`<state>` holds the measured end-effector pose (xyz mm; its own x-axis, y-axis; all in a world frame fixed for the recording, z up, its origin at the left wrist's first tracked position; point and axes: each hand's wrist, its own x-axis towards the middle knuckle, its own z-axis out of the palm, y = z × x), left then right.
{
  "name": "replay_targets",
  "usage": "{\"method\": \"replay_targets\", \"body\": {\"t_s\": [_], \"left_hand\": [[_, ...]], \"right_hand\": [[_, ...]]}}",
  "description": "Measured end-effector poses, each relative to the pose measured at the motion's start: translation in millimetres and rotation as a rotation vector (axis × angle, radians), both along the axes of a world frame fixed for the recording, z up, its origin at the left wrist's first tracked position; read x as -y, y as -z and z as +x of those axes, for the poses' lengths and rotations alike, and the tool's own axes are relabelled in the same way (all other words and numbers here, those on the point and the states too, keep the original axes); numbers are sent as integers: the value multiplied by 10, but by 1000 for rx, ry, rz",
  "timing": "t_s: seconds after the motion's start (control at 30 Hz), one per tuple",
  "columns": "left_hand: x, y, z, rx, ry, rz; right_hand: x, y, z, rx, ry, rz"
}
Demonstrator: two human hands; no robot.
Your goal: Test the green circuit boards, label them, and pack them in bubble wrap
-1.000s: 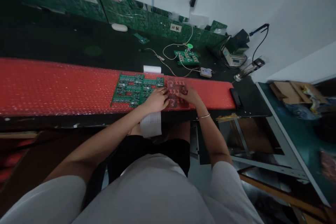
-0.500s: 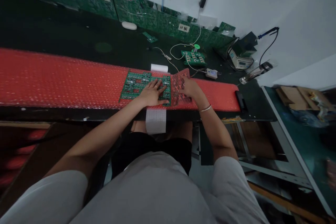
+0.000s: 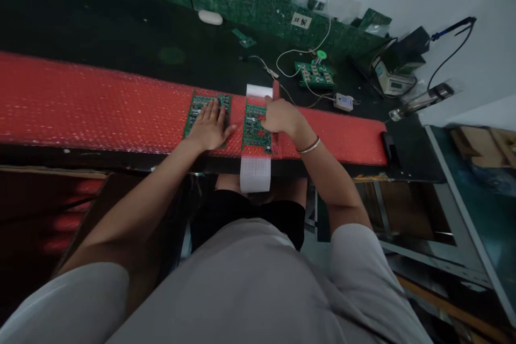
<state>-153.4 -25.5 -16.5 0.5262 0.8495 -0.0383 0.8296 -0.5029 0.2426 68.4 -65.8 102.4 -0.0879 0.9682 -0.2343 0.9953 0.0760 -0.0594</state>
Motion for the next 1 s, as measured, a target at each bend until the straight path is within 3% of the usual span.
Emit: {"method": "replay_targets", "body": {"t_s": [0.13, 0.2, 0.27, 0.37, 0.47, 0.6, 0.67, 0.83, 1.0], "left_hand": [[99, -51, -19, 165, 120, 79], [185, -37, 41, 266, 188, 57], [252, 5, 92, 356, 174, -12], [307, 58, 112, 419, 109, -62], [371, 35, 111, 428, 116, 24], [489, -72, 172, 366, 188, 125], [495, -120, 189, 310, 194, 134], [267, -195, -55, 203, 235, 35], [168, -204, -439, -51, -44, -43]], "right_hand": [[-22, 169, -313, -65, 63, 33], [-20, 282, -460, -106, 76, 49], [-13, 378, -545, -120, 86, 35], [19, 452, -481, -180, 33, -28], [115, 461, -201, -371, -13, -23], [314, 517, 188, -508, 282, 168], [370, 598, 268, -601, 342, 167], [266, 734, 200, -799, 270, 143], [116, 463, 42, -516, 196, 48]]}}
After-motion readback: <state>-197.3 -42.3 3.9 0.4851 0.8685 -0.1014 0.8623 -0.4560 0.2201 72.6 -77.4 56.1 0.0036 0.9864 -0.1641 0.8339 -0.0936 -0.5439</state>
